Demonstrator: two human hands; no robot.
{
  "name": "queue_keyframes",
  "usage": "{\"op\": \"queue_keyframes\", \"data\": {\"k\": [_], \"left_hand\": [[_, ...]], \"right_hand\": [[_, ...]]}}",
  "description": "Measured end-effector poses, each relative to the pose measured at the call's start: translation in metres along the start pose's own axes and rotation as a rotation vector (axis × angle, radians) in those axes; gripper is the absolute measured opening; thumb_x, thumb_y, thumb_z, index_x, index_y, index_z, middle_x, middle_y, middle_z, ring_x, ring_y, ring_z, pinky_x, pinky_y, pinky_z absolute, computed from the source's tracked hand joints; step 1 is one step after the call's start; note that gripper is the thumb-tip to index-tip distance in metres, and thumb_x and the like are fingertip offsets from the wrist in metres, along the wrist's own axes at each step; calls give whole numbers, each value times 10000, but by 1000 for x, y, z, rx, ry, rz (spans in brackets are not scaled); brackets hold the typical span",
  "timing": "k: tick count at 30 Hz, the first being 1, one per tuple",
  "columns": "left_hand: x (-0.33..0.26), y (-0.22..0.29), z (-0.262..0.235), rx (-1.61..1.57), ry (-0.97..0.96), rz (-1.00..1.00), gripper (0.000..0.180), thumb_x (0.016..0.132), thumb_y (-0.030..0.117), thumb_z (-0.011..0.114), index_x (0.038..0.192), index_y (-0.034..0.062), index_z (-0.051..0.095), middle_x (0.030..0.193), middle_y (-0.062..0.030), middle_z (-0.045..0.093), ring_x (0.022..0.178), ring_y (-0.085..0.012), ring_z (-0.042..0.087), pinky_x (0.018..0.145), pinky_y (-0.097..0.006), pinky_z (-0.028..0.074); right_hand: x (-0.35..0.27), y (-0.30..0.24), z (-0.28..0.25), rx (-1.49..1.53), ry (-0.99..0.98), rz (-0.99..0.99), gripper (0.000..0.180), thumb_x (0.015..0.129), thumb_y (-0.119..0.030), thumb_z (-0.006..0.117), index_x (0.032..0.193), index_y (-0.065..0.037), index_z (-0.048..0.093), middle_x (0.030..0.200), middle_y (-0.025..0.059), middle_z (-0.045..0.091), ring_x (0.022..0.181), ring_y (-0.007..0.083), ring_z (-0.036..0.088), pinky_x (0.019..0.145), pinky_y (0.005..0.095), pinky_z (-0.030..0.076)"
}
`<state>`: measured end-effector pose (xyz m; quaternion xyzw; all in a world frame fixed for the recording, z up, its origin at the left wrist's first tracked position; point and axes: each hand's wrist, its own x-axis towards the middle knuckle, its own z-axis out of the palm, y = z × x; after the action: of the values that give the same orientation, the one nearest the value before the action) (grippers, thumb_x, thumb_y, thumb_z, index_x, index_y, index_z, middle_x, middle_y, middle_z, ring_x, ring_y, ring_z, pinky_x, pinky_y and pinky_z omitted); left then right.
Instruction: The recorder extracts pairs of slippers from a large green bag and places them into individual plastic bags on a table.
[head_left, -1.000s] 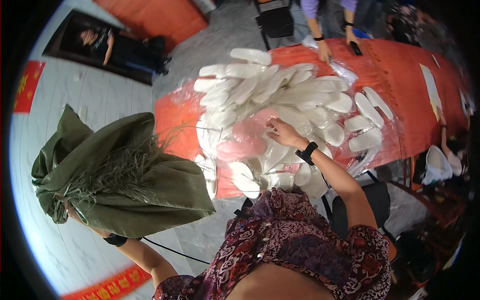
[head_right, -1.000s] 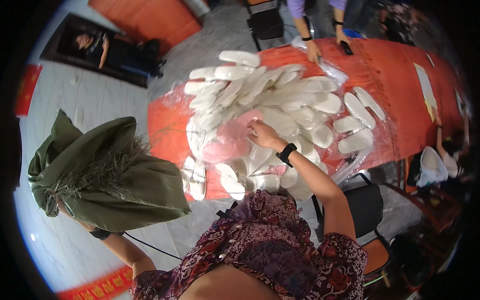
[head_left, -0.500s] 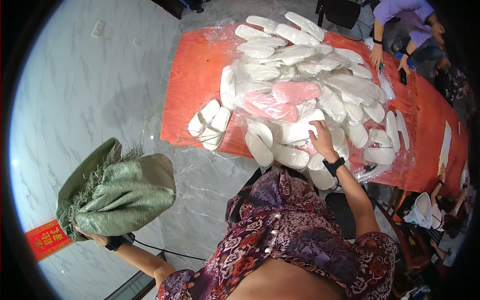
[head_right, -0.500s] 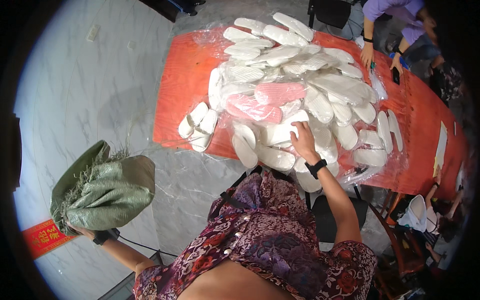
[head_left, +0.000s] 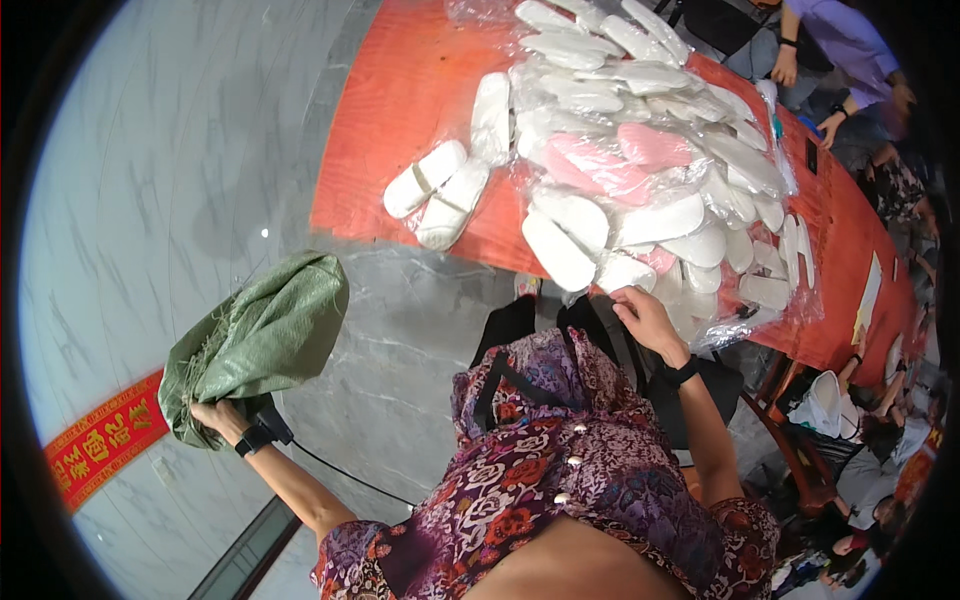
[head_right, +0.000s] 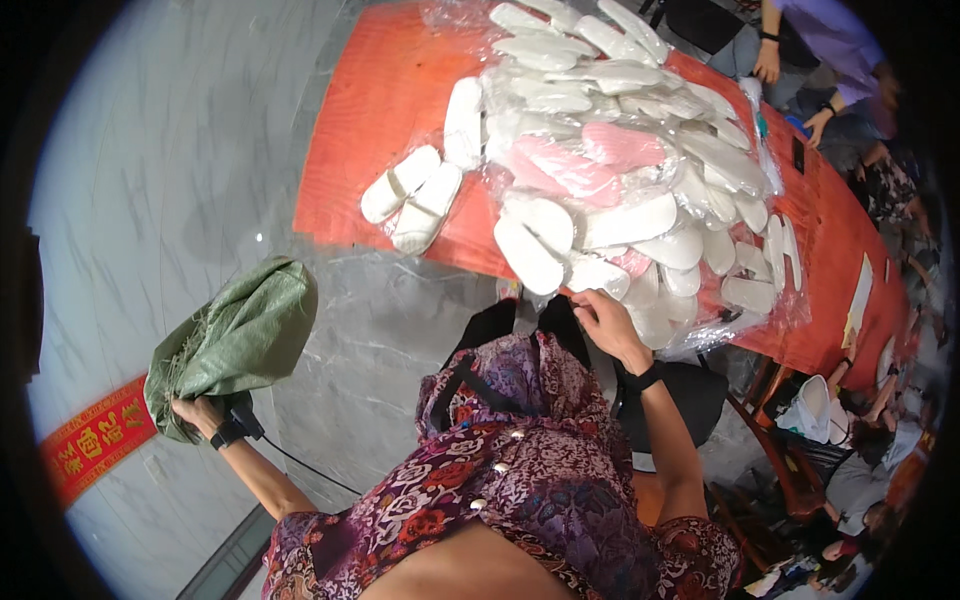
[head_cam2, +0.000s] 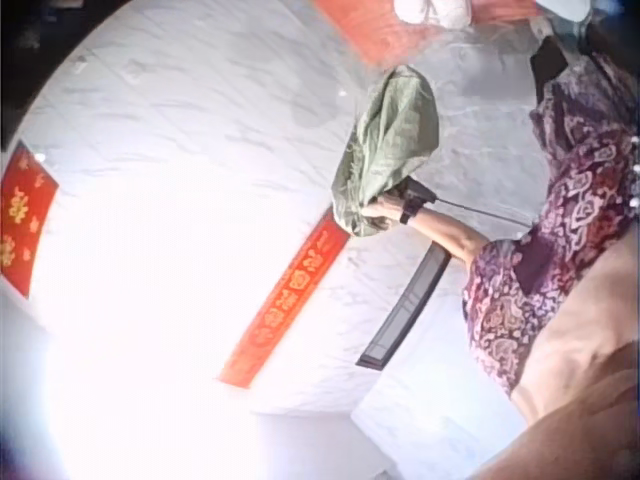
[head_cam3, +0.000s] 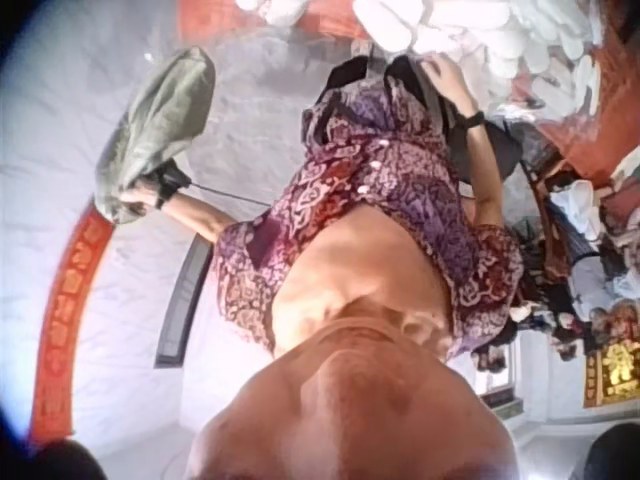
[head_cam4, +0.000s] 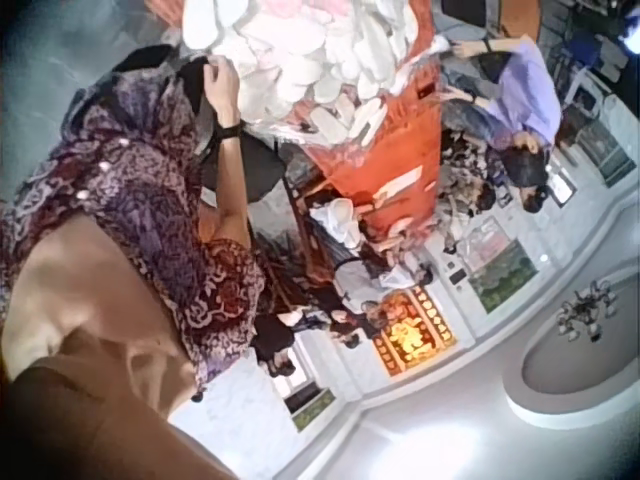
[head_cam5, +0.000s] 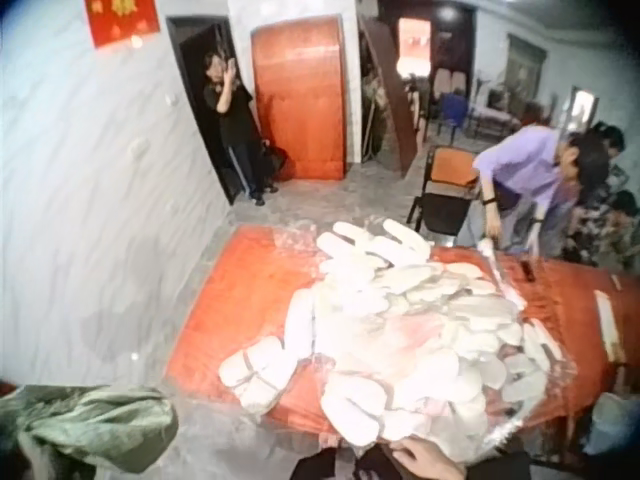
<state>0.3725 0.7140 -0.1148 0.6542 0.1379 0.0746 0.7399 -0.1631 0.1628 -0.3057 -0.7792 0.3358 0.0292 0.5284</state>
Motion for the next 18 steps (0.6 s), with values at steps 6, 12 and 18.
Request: {"op": "queue_keyframes", "data": {"k": [6, 12, 18], "left_hand": [[-20, -56, -27, 166, 308, -7, 498, 882, 323, 580, 1182, -73, 544, 1170, -164, 589, 1009, -298, 606, 876, -443, 521], [-34, -136, -84, 649, 430, -213, 595, 834, 299, 645, 1161, -180, 515, 1162, -167, 584, 944, -245, 571, 851, -370, 458], [-26, -212, -134, 1107, 248, -246, 745, 817, 474, 660, 1135, -189, 538, 1109, -210, 629, 1000, -286, 590, 903, -360, 427]], "right_hand": [[-39, -16, 27, 19, 26, 90, 187, 867, -58, 593, 1049, -17, 580, 943, 127, 626, 873, 245, 645, 734, 325, 505], [-54, -2, 61, 22, -3, 65, 175, 859, -34, 594, 1033, -10, 583, 920, 127, 609, 848, 230, 643, 720, 309, 499], [-65, 2, 99, -35, -96, 80, 182, 855, -60, 595, 1031, -11, 585, 936, 135, 608, 875, 256, 637, 743, 319, 493]]}}
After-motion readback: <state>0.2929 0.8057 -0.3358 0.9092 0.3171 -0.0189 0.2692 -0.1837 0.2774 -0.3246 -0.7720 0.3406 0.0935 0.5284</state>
